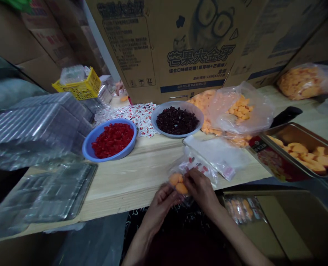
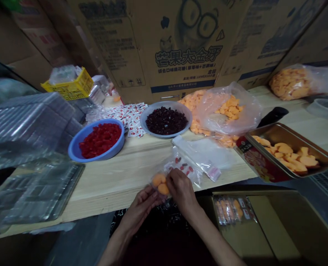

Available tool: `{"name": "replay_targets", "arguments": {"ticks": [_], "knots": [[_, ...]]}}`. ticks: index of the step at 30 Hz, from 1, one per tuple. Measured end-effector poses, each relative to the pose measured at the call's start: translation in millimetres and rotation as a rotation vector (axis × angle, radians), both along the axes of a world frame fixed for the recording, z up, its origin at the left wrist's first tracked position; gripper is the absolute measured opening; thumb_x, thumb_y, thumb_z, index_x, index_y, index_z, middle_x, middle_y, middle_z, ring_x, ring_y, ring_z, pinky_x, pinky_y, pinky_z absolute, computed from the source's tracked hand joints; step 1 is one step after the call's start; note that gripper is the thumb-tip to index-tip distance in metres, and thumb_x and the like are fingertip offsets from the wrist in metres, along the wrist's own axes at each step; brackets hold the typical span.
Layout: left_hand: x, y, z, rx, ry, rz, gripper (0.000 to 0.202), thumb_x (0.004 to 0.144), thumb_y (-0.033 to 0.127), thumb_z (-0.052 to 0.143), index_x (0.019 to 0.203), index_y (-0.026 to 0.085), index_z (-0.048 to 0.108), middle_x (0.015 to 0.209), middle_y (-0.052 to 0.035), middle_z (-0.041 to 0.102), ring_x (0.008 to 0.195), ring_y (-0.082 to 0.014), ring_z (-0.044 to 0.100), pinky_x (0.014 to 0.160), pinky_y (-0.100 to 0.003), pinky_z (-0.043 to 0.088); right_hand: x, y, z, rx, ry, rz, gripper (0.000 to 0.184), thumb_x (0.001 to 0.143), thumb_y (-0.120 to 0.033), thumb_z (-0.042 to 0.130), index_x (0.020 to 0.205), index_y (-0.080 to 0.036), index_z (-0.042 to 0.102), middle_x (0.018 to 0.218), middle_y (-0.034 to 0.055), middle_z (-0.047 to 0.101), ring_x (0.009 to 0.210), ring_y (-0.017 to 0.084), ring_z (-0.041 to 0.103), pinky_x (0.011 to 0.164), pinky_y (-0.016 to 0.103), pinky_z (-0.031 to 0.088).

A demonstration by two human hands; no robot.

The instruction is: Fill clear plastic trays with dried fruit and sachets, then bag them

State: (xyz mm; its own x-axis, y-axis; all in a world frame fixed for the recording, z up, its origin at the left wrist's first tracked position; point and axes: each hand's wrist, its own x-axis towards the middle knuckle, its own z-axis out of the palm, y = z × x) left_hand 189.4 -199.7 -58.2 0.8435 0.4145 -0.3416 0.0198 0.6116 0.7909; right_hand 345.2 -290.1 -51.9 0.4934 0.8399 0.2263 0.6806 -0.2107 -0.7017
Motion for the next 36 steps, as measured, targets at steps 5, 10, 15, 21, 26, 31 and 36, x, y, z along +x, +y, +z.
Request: {"name": "replay_targets", "arguments": {"ticks": [5,10,15,21,26,31,36], "knots": [[8,6,-12.4,0.201,0.154,0.123,0.027,0.077,0.039,0.078,0.090,0.016,0.076,0.082,-0.0050,0.069,0.076,-0.0158,0.061,0.076,-0.028,0.048,-14,0,12.8,0.039,0.082,0.060,0.017,0.096,-0.014,0.049,0.080,-0.020,0.051,0.079,0.0017,0.053,0.073,0.016,0.051,0.065,0.027,0.038],[15,1,-31.2,0.389,0.145,0.428,0.028,0.065,0.029,0.084,0.069,0.017,0.059,0.072,0.0028,0.056,0.070,-0.0112,0.051,0.068,-0.023,0.042,-43,-5,23.0,0.118,0.229,0.185,0.016,0.092,-0.008,0.051,0.081,-0.019,0.053,0.078,0.0002,0.055,0.072,0.014,0.052,0.066,0.026,0.040],[14,-1,-40.0,0.248,0.134,0.550,0.043,0.067,0.031,0.083,0.072,0.020,0.042,0.065,0.0082,0.044,0.059,-0.0074,0.041,0.059,-0.019,0.038,-51,-19,21.5,0.170,0.268,0.227,0.014,0.093,-0.009,0.052,0.085,-0.020,0.056,0.082,0.0009,0.061,0.078,0.015,0.059,0.072,0.027,0.048],[10,-9,-15.9,0.338,0.152,0.592,0.033,0.077,0.034,0.076,0.084,0.020,0.048,0.069,0.0062,0.052,0.061,-0.0080,0.049,0.061,-0.019,0.043,-35,-43,4.9,0.040,-0.151,0.223,0.079,0.085,-0.022,0.074,0.153,-0.023,0.034,0.158,0.0180,0.033,0.147,0.036,0.028,0.115,0.062,0.032],[5,-33,41.7,0.451,0.124,0.568,0.031,0.084,0.033,0.072,0.097,0.025,0.045,0.067,0.0073,0.058,0.059,-0.0091,0.054,0.060,-0.019,0.044,-36,-46,14.0,0.223,-0.274,0.245,0.064,0.097,-0.006,0.051,0.155,-0.026,0.033,0.151,0.0112,0.048,0.144,0.025,0.037,0.116,0.051,0.038],[7,-32,84.5,0.555,0.009,0.466,0.042,0.084,0.033,0.071,0.116,0.029,0.044,0.075,0.0026,0.066,0.061,-0.0140,0.061,0.062,-0.026,0.050,-10,-62,68.4,0.340,-0.095,0.148,0.046,0.099,-0.008,0.048,0.139,-0.030,0.057,0.135,0.0070,0.063,0.125,0.021,0.059,0.101,0.042,0.052],[6,3,82.8,0.676,0.066,0.566,0.039,0.081,0.031,0.073,0.115,0.026,0.053,0.079,0.0017,0.068,0.061,-0.0129,0.060,0.062,-0.026,0.049,36,-124,101.3,0.348,-0.017,-0.470,0.016,0.097,-0.027,0.058,0.103,-0.024,0.072,0.104,0.0061,0.074,0.095,0.021,0.070,0.086,0.037,0.057]]}}
